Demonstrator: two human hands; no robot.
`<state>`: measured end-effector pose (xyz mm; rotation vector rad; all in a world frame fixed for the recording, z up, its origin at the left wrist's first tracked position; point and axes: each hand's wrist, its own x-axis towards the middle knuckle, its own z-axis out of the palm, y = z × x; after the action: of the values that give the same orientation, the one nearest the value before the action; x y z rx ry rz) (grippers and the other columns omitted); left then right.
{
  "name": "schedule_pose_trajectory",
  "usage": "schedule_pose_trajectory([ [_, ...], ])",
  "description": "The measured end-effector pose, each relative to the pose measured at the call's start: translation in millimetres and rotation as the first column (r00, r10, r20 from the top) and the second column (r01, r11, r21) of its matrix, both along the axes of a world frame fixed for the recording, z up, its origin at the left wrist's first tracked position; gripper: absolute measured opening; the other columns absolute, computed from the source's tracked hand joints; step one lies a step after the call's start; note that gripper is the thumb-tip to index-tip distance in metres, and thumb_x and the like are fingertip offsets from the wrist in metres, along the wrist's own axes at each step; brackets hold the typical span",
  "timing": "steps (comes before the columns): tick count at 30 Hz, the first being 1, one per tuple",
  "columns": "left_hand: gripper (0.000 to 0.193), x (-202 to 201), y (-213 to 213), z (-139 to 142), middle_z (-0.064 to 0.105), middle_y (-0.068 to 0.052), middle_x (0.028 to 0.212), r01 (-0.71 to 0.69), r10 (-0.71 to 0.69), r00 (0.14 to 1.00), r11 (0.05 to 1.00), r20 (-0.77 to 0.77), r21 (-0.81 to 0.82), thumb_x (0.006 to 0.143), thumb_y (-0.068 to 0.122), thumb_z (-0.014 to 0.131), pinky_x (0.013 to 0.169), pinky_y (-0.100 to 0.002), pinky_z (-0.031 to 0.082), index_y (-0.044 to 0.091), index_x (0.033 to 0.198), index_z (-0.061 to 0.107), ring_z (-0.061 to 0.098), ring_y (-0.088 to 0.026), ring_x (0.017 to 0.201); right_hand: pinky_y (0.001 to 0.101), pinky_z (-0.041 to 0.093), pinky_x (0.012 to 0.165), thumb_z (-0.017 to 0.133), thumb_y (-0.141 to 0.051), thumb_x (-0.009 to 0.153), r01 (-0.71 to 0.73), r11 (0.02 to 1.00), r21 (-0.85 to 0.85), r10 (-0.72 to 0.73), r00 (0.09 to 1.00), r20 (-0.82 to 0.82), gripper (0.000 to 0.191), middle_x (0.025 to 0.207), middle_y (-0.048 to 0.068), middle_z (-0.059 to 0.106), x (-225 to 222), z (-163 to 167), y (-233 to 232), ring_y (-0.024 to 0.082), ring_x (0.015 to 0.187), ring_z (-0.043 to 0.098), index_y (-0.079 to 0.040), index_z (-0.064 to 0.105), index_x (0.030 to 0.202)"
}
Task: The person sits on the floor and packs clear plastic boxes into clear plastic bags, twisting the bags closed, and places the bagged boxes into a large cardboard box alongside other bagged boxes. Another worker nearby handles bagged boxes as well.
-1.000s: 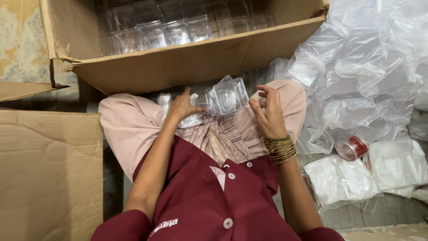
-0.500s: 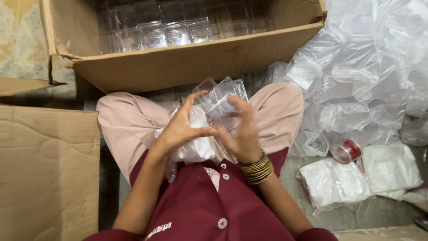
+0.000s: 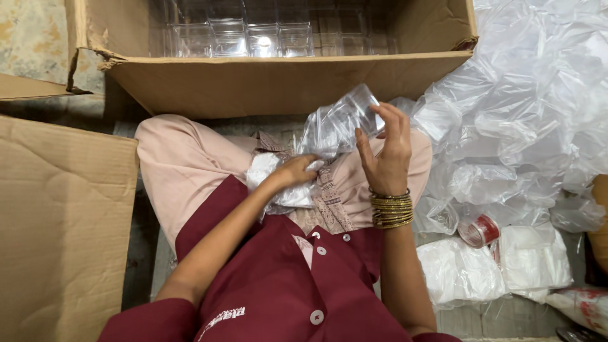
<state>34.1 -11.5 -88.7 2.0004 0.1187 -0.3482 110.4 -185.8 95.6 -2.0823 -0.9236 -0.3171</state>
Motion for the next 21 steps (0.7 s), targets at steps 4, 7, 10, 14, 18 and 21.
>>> schedule_pose_trajectory([
  [4,0.065,0.0,8.3,9.9,0.06,-0.018,0.141,-0.059,0.061,0.998,0.996,-0.032,0.068,0.087,0.032,0.068,0.105,-0.042,0.048,0.008,0.145,0.052,0.062,-0.031,0.121,0.0349,0.06,0.09,0.075,-0.006,0.097,-0.071,0.997,0.039,0.073,0.995,-0.069,0.048,0.139,0.018,0.055,5.6,2.1,5.9,0.03,0.12,0.063,-0.005,0.055,0.14],
  [7,0.065,-9.4,16.4,18.9,0.065,-0.018,0.131,-0.135,0.14,0.985,0.989,-0.096,0.061,0.089,0.038,0.07,0.096,-0.04,0.052,0.005,0.142,0.052,0.067,-0.028,0.11,0.0368,0.058,0.091,0.076,-0.007,0.095,-0.071,0.997,-0.003,0.07,0.996,-0.06,0.051,0.138,0.018,0.054,5.6,3.3,7.0,0.031,0.12,0.062,-0.005,0.054,0.14],
  [10,0.049,-21.7,30.0,34.2,0.07,-0.013,0.11,-0.245,0.242,0.97,0.957,-0.04,-0.156,0.095,0.037,0.065,0.081,-0.034,0.056,0.004,0.13,0.06,0.069,-0.019,0.091,0.0423,0.054,0.097,0.078,-0.012,0.095,-0.032,0.999,-0.038,0.033,0.999,0.023,0.054,0.14,0.018,0.054,4.7,5.3,6.5,0.034,0.124,0.059,-0.003,0.053,0.141],
  [14,0.036,-35.2,34.7,77.7,0.068,-0.001,0.092,-0.226,0.349,0.932,0.762,0.092,-0.607,0.109,0.035,0.048,0.074,-0.024,0.052,0.005,0.112,0.067,0.064,-0.007,0.082,0.049,0.049,0.109,0.082,-0.021,0.096,0.061,0.998,-0.018,-0.056,0.975,0.213,0.059,0.143,0.017,0.053,-4.4,8.2,4.6,0.036,0.13,0.056,-0.003,0.05,0.143],
  [18,0.034,-48.2,18.6,131.3,0.061,0.004,0.087,-0.2,0.46,0.854,0.721,0.243,-0.664,0.112,0.036,0.045,0.074,-0.02,0.044,0.008,0.115,0.065,0.053,-0.003,0.081,0.035,0.055,0.088,0.07,-0.025,0.098,0.015,0.984,0.176,0.001,0.996,-0.086,0.036,0.123,0.009,0.063,-32.9,9.0,3.2,0.021,0.106,0.063,-0.011,0.059,0.129],
  [21,0.028,-50.2,3.6,155.0,0.06,0.006,0.093,-0.159,0.503,0.834,0.614,0.228,-0.773,0.11,0.034,0.046,0.079,-0.02,0.047,0.01,0.108,0.059,0.056,-0.002,0.086,0.035,0.052,0.077,0.079,-0.034,0.087,-0.21,0.973,0.091,0.218,0.971,-0.096,0.053,0.11,0.015,0.061,-51.0,7.3,4.6,0.022,0.094,0.062,0.001,0.055,0.12],
])
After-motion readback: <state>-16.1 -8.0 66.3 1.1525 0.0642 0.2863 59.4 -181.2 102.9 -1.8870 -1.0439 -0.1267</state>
